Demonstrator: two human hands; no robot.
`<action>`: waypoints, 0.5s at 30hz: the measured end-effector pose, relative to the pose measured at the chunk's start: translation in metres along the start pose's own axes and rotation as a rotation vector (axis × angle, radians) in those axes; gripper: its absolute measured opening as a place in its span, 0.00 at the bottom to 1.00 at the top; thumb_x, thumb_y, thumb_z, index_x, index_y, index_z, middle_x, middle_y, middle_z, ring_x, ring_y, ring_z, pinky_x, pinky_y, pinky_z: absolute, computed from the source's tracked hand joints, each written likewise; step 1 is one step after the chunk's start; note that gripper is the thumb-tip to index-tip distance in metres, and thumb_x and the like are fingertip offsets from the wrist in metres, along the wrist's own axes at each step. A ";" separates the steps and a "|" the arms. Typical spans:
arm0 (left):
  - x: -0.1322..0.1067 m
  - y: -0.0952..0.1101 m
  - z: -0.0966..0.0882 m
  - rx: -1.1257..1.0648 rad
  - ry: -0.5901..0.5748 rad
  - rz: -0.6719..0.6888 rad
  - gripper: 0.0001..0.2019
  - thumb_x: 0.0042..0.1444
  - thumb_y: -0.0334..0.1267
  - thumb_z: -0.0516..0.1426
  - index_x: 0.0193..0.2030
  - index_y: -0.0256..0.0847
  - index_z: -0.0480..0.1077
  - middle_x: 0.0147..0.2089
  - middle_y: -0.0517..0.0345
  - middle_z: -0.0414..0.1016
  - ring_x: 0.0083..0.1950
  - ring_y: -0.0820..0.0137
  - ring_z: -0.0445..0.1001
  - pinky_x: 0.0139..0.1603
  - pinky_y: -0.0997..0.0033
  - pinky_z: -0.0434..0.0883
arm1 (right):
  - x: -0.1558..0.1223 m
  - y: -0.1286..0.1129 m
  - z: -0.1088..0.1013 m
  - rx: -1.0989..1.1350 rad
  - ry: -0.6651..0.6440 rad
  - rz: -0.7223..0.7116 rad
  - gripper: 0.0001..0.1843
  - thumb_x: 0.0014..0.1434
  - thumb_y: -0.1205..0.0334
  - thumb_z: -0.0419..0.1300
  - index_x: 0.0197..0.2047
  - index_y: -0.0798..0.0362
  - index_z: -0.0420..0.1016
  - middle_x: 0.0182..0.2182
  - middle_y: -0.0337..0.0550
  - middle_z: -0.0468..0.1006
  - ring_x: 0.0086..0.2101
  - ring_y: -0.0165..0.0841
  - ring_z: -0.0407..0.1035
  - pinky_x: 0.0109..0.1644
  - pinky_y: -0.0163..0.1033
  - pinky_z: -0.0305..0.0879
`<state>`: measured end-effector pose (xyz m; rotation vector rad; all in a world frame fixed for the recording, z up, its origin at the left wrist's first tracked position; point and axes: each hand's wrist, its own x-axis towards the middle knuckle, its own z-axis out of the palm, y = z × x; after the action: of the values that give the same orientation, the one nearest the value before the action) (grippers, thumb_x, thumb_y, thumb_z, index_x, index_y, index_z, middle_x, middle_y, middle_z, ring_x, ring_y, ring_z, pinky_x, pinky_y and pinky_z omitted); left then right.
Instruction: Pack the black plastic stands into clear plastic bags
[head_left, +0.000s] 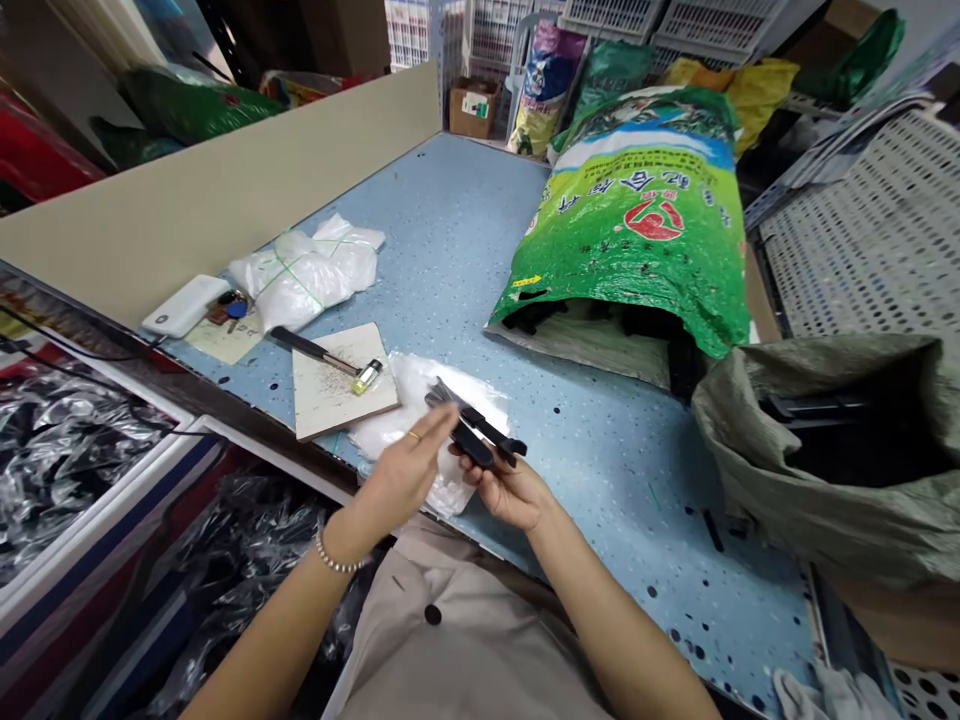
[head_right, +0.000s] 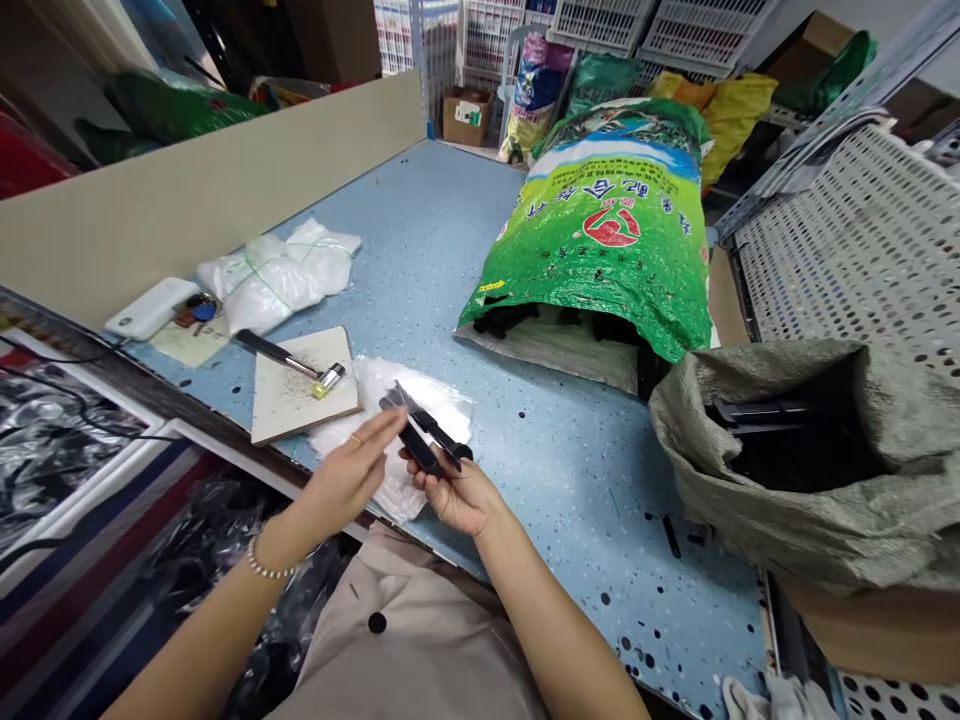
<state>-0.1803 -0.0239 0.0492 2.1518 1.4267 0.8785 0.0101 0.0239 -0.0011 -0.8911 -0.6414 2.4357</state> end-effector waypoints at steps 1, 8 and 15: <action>-0.004 0.011 0.004 -0.037 -0.052 0.043 0.31 0.61 0.25 0.43 0.71 0.44 0.47 0.71 0.47 0.55 0.70 0.62 0.57 0.68 0.54 0.62 | 0.001 0.001 0.003 -0.114 0.078 -0.089 0.12 0.56 0.56 0.63 0.38 0.56 0.72 0.30 0.40 0.74 0.29 0.28 0.70 0.30 0.30 0.71; -0.020 0.045 -0.004 -0.052 -0.071 -0.097 0.23 0.62 0.34 0.51 0.64 0.43 0.63 0.63 0.44 0.66 0.61 0.58 0.68 0.61 0.55 0.69 | -0.026 0.003 0.038 -0.660 0.172 -0.413 0.09 0.56 0.59 0.62 0.41 0.52 0.76 0.34 0.38 0.77 0.37 0.32 0.70 0.43 0.38 0.68; -0.123 0.017 -0.080 -0.013 -0.367 -0.716 0.14 0.45 0.50 0.62 0.39 0.56 0.80 0.43 0.59 0.82 0.46 0.55 0.78 0.52 0.61 0.73 | -0.049 -0.011 0.033 -0.552 -0.077 -0.213 0.20 0.55 0.51 0.64 0.49 0.52 0.76 0.40 0.45 0.80 0.36 0.33 0.74 0.42 0.41 0.71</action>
<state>-0.2592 -0.1444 0.0837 1.4890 1.7778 0.2123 0.0236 -0.0041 0.0507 -0.8721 -1.4039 2.1361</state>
